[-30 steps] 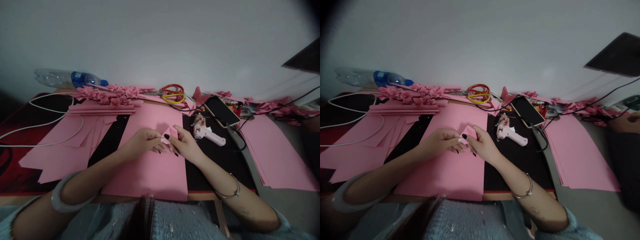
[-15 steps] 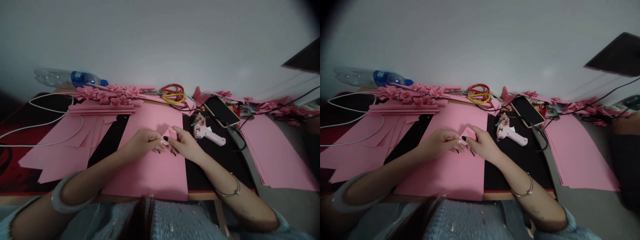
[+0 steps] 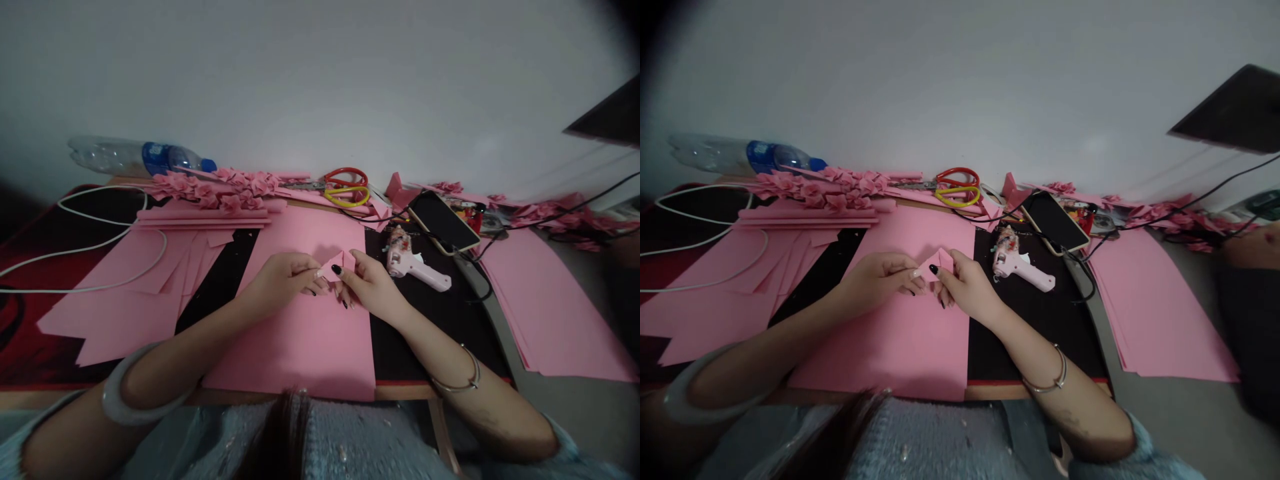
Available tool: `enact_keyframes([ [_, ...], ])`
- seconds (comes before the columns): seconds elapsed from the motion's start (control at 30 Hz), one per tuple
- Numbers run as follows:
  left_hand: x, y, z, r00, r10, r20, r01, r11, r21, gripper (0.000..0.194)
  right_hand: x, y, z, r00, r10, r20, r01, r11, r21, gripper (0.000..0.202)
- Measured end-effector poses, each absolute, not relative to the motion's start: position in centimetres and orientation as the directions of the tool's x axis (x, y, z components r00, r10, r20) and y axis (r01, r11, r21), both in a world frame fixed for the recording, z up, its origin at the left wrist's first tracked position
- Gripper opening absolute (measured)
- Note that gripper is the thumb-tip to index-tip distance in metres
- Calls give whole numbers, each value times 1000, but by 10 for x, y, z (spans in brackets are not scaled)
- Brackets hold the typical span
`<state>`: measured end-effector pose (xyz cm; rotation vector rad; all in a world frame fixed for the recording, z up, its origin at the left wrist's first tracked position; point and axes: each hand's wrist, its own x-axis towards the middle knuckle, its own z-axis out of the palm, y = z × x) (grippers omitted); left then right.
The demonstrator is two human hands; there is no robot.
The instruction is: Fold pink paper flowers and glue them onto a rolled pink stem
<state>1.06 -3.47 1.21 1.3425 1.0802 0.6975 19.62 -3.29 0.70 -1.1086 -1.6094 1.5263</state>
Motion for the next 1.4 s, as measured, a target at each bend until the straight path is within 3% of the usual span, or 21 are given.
enact_keyframes([
  [0.3,10,-34,11,397,906,-148,166,88,982,18,197,-31,7,-429,897,-109,135,-56,-989,26],
  [0.6,8,-36,12,436,898,-66,232,-42,972,21,195,-33,12,-410,905,-112,210,-26,-977,16],
  [1.1,10,-34,11,357,933,-54,250,-40,968,21,194,-30,9,-452,885,-113,60,-97,-994,20],
  [1.4,7,-32,7,358,934,-5,282,-103,954,23,195,-30,10,-453,882,-127,57,-114,-992,29],
])
